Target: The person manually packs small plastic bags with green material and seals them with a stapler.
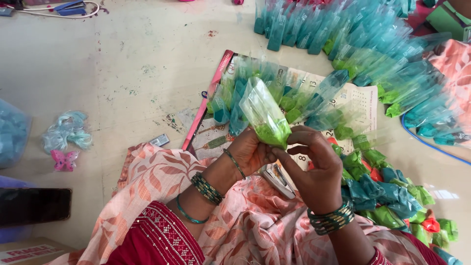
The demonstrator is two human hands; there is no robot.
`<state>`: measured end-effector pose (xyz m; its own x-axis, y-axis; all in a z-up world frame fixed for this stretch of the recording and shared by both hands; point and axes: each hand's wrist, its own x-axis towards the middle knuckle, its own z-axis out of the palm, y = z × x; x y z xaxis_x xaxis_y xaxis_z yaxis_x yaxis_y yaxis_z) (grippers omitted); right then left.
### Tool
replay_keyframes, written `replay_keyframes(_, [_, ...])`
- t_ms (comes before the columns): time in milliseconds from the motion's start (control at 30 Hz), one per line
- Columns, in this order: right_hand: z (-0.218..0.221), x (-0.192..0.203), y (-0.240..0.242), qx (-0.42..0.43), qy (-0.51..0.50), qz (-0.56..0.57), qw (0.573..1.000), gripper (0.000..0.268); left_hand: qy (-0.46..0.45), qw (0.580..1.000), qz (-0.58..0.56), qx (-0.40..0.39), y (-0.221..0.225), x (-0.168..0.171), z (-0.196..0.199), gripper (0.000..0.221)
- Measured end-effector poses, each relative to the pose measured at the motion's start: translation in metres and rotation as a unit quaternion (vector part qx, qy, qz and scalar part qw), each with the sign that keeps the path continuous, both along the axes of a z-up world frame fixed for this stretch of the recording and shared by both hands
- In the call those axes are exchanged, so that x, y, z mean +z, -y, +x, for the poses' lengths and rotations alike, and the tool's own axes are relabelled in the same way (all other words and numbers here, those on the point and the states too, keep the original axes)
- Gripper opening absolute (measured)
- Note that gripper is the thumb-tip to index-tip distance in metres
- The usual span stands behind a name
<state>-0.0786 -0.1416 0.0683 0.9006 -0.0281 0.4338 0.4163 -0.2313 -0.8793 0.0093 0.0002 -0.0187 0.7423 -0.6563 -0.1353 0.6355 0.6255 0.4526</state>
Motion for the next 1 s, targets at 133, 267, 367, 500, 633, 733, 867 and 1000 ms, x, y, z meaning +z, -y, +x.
replay_keyframes(133, [0.003,-0.004,0.002,-0.061,0.079,-0.199,0.975,0.024,-0.003,1.000,0.024,0.011,0.001,-0.013,0.002,0.019])
replay_keyframes(267, [0.005,-0.018,0.008,-0.017,-0.018,-0.098,0.995,0.017,0.007,0.999,0.045,0.023,0.006,-0.013,0.000,0.015])
replay_keyframes(367, [0.004,-0.024,0.009,-0.001,-0.012,-0.034,0.999,0.017,0.025,0.996,0.076,0.047,0.005,-0.007,-0.001,0.013])
replay_keyframes(500, [0.004,-0.020,0.005,0.004,-0.024,0.051,0.998,0.018,0.075,0.984,0.139,0.084,0.006,-0.003,-0.003,0.017])
replay_keyframes(633, [0.011,-0.034,0.019,-0.035,-0.138,0.087,0.986,0.011,0.093,0.979,0.161,0.082,0.007,-0.003,-0.003,0.016])
replay_keyframes(733, [0.016,-0.032,0.029,0.002,-0.133,0.195,0.972,0.011,0.125,0.971,0.177,0.096,0.010,0.004,-0.003,0.009])
replay_keyframes(867, [0.019,-0.030,0.040,-0.017,-0.161,0.252,0.954,0.013,0.287,0.929,0.144,0.182,0.013,0.001,-0.008,0.016])
replay_keyframes(1000, [0.021,-0.034,0.049,-0.026,-0.174,0.239,0.955,0.012,0.361,0.895,0.204,0.164,0.008,0.039,-0.022,0.020])
